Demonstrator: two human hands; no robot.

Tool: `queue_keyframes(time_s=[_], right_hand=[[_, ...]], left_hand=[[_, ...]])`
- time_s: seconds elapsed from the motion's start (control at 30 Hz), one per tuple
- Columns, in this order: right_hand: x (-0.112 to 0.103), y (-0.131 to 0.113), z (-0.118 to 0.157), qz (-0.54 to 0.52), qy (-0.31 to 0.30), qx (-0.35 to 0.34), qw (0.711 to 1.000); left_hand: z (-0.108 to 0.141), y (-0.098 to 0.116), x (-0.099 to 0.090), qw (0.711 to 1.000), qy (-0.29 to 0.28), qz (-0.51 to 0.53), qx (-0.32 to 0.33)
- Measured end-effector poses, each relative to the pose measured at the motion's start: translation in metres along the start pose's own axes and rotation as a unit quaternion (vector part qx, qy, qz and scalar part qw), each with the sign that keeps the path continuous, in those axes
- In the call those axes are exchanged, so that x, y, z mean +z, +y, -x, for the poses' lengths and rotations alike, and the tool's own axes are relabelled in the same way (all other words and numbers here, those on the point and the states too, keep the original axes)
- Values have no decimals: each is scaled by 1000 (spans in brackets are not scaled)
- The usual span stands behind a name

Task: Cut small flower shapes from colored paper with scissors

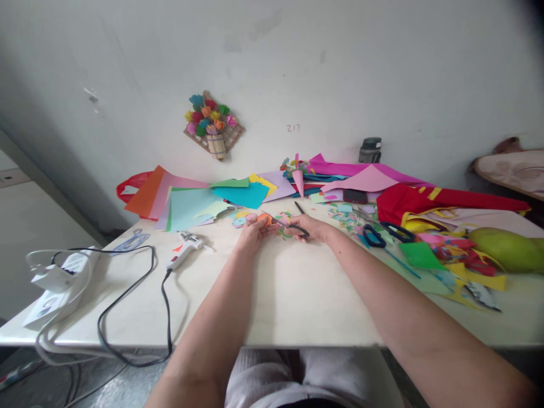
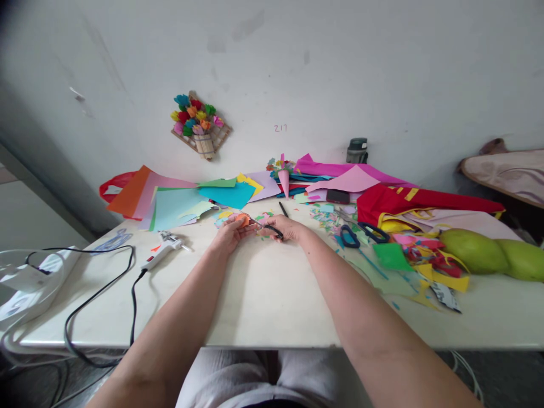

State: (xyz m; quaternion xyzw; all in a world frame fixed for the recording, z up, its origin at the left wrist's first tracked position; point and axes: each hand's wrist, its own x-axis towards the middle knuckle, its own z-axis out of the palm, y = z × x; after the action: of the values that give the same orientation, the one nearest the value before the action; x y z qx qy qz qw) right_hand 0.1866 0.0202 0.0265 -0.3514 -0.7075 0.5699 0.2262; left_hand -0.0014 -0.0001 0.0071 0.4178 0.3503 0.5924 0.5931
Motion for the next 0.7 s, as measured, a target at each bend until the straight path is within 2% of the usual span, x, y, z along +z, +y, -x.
queue_keyframes(time_s=[0.27,0.57,0.7], right_hand=[[1,1,-3,-8,5,6,1000],[-4,13,-10,-18,-11,-37,999],[-3,12,-13,-45,-13,-16,999]], left_hand=[[3,1,2,1000,-14,-10,8],[2,1,2,1000,-15,-20,8],[2,1,2,1000,-5,-20,2]])
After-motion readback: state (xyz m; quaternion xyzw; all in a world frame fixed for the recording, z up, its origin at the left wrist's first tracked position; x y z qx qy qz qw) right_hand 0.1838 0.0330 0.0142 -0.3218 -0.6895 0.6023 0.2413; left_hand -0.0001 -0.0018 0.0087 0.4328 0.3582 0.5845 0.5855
